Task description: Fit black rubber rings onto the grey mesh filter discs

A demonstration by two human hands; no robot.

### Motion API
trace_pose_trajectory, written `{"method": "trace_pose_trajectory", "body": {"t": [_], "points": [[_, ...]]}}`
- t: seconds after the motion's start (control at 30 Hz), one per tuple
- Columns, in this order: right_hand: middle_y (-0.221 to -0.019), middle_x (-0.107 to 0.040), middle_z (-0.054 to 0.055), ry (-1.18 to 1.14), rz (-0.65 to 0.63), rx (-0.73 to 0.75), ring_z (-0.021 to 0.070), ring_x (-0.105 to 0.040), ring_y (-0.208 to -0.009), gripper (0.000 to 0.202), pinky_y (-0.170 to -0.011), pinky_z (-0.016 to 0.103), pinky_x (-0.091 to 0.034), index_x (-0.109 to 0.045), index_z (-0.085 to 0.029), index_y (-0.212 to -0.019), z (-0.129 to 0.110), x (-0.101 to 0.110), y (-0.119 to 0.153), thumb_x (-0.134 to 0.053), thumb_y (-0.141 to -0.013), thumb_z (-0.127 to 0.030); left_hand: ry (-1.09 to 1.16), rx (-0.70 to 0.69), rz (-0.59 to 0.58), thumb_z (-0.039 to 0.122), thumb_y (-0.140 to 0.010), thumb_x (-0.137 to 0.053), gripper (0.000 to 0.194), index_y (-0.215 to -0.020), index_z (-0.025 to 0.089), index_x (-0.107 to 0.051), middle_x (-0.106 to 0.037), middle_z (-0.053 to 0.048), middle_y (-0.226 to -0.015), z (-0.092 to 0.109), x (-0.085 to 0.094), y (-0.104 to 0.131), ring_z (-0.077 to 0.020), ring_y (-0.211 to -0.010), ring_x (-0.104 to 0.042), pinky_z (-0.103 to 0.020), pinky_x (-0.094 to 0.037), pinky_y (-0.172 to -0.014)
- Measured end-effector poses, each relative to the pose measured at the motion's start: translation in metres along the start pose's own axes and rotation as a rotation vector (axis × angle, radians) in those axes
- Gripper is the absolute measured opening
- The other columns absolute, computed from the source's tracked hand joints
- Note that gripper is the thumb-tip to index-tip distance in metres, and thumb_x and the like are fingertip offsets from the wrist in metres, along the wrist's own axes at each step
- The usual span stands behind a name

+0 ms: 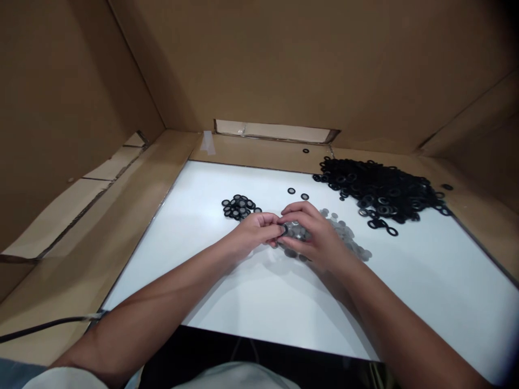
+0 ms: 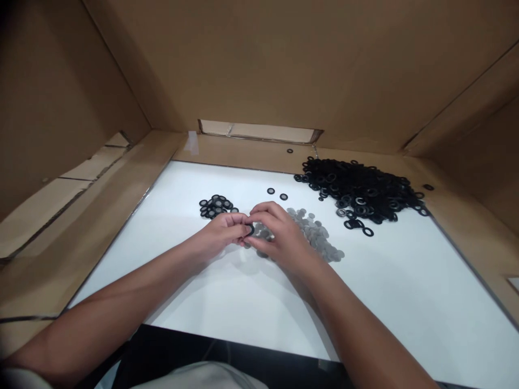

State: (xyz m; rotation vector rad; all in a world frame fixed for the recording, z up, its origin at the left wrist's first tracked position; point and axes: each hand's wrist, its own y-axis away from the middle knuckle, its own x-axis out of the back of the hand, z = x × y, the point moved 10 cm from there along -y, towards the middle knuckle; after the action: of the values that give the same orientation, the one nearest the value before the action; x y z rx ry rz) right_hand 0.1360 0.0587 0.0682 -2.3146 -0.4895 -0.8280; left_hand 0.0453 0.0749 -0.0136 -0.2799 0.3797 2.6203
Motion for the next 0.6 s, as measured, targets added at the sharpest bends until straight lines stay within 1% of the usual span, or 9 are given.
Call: {"method": "trace_pose_trajectory", "body": {"t": [0.07,0.13,0.2,0.3,0.37,0.43,0.53,0.6], "points": [[-0.111,-0.057,0.007,0.028,0.037,-0.015,0.0246,-0.059,-0.104,0.025,-0.086,0.041,-0.051,-0.058,-0.027,-0.102,0.001,0.003,0.0,-0.072,-0.084,-0.016,-0.008,0.001,0.006,0.025,-0.08,-0.066,0.011,-0.081,0.015,-0.063,-0.056,0.002,-0.075,0.001,-0.001,0.001,-0.0087,-0.066,-0.054,-0.026,-0.044,-0.07],[-0.106,-0.057,0.006,0.04,0.065,-0.033,0.025,-0.059,-0.1,0.03,-0.084,0.042,-0.051,-0.054,-0.026,-0.098,0.003,0.005,-0.001,-0.075,-0.079,-0.016,-0.015,-0.003,0.011,0.024,-0.08,-0.066,0.011,-0.077,0.015,-0.061,-0.054,0.003,-0.071,0.003,-0.001,0.002,-0.0079,-0.064,-0.051,-0.025,-0.042,-0.068],[-0.108,-0.057,0.006,0.018,0.041,-0.034,0.026,-0.059,-0.103,0.035,-0.085,0.042,-0.051,-0.054,-0.027,-0.102,0.004,0.003,-0.001,-0.079,-0.078,-0.019,-0.023,-0.007,0.011,0.022,-0.079,-0.065,0.01,-0.076,0.015,-0.06,-0.053,0.003,-0.068,0.004,-0.002,0.002,-0.0078,-0.062,-0.05,-0.024,-0.04,-0.066],[-0.115,-0.056,0.007,-0.015,-0.015,-0.014,0.0259,-0.058,-0.11,0.034,-0.091,0.043,-0.051,-0.057,-0.029,-0.11,0.005,-0.002,0.0,-0.075,-0.083,-0.02,-0.026,-0.005,0.0,0.022,-0.079,-0.064,0.008,-0.08,0.015,-0.063,-0.056,0.002,-0.07,0.004,-0.004,0.002,-0.0088,-0.064,-0.052,-0.025,-0.041,-0.067],[-0.114,-0.056,0.006,-0.023,-0.011,-0.023,0.0246,-0.058,-0.109,0.029,-0.091,0.042,-0.05,-0.057,-0.028,-0.106,0.007,-0.003,0.001,-0.071,-0.084,-0.015,-0.026,-0.006,0.001,0.022,-0.078,-0.065,0.009,-0.082,0.014,-0.064,-0.057,0.001,-0.073,0.004,-0.004,0.002,-0.0091,-0.066,-0.053,-0.025,-0.042,-0.068],[-0.109,-0.056,0.005,-0.03,0.02,-0.052,0.0236,-0.059,-0.103,0.03,-0.087,0.04,-0.05,-0.054,-0.027,-0.099,0.012,-0.002,0.001,-0.071,-0.08,-0.011,-0.031,-0.018,0.014,0.022,-0.076,-0.065,0.008,-0.078,0.015,-0.063,-0.055,0.002,-0.071,0.004,-0.003,0.002,-0.0088,-0.064,-0.051,-0.025,-0.042,-0.067],[-0.108,-0.056,0.004,-0.06,0.035,-0.064,0.0239,-0.059,-0.101,0.037,-0.085,0.04,-0.05,-0.051,-0.027,-0.101,0.013,-0.003,0.0,-0.075,-0.077,-0.015,-0.041,-0.04,0.016,0.022,-0.076,-0.065,0.009,-0.075,0.015,-0.061,-0.053,0.003,-0.065,0.005,-0.002,0.001,-0.0086,-0.06,-0.049,-0.024,-0.04,-0.064],[-0.112,-0.056,0.005,-0.086,0.01,-0.044,0.0241,-0.059,-0.105,0.036,-0.088,0.04,-0.049,-0.053,-0.028,-0.105,0.011,-0.004,0.0,-0.076,-0.08,-0.019,-0.044,-0.04,0.004,0.024,-0.078,-0.066,0.01,-0.077,0.015,-0.062,-0.054,0.003,-0.065,0.005,-0.003,0.001,-0.0091,-0.061,-0.05,-0.025,-0.04,-0.065]]}}
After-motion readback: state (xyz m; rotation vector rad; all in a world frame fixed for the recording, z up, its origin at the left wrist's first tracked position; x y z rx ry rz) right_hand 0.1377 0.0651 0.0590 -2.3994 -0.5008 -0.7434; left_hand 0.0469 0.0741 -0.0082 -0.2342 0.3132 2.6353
